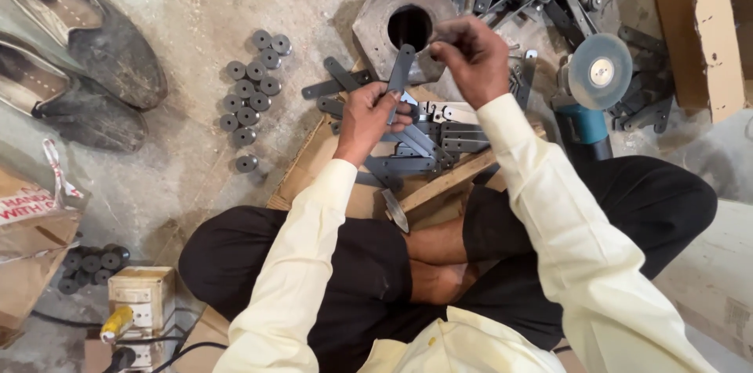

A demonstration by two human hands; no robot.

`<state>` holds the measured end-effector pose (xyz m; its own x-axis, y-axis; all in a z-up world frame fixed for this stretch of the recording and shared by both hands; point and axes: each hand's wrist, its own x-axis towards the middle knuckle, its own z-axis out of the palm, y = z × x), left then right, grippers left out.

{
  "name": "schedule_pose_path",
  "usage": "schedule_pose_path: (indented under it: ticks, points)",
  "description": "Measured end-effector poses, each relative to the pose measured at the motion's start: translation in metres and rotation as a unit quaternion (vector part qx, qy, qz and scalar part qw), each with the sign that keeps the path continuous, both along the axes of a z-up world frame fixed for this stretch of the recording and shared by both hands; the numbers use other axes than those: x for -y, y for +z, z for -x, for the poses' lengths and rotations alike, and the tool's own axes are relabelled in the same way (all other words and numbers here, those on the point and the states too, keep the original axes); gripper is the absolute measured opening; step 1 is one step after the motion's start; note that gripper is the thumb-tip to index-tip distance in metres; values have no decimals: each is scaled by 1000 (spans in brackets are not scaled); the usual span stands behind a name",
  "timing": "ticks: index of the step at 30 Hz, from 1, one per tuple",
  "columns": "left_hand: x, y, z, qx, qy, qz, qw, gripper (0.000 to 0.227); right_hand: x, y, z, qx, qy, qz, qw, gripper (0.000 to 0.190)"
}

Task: Assembling and grinding metal hinge-like components using a hammer and an angle grinder.

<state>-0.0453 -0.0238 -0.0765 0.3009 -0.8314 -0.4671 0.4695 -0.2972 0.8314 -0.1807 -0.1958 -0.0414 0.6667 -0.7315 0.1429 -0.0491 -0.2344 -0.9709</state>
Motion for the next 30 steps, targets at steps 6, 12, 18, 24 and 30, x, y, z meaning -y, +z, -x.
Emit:
schedule_pose_path:
  ticks: [6,12,18,24,30]
  points:
    - [2,9,0,3,10,-25,1000,23,-3,-9,-25,-37,-17,-26,999,17]
    - [2,8,0,-2,8,-29,1000,23,-5,5,-23,-91,-1,30,995,12]
    - [2,13,-3,5,7,-39,999,25,-25,19,-26,-110,-1,309,945,18]
    - [0,19,-5,9,3,-30,1000,26,-28,16,-24,-111,12,344,932,15]
    - [3,-4,-4,-14,9,-30,999,25,-38,43,2,-87,36,263,960,42]
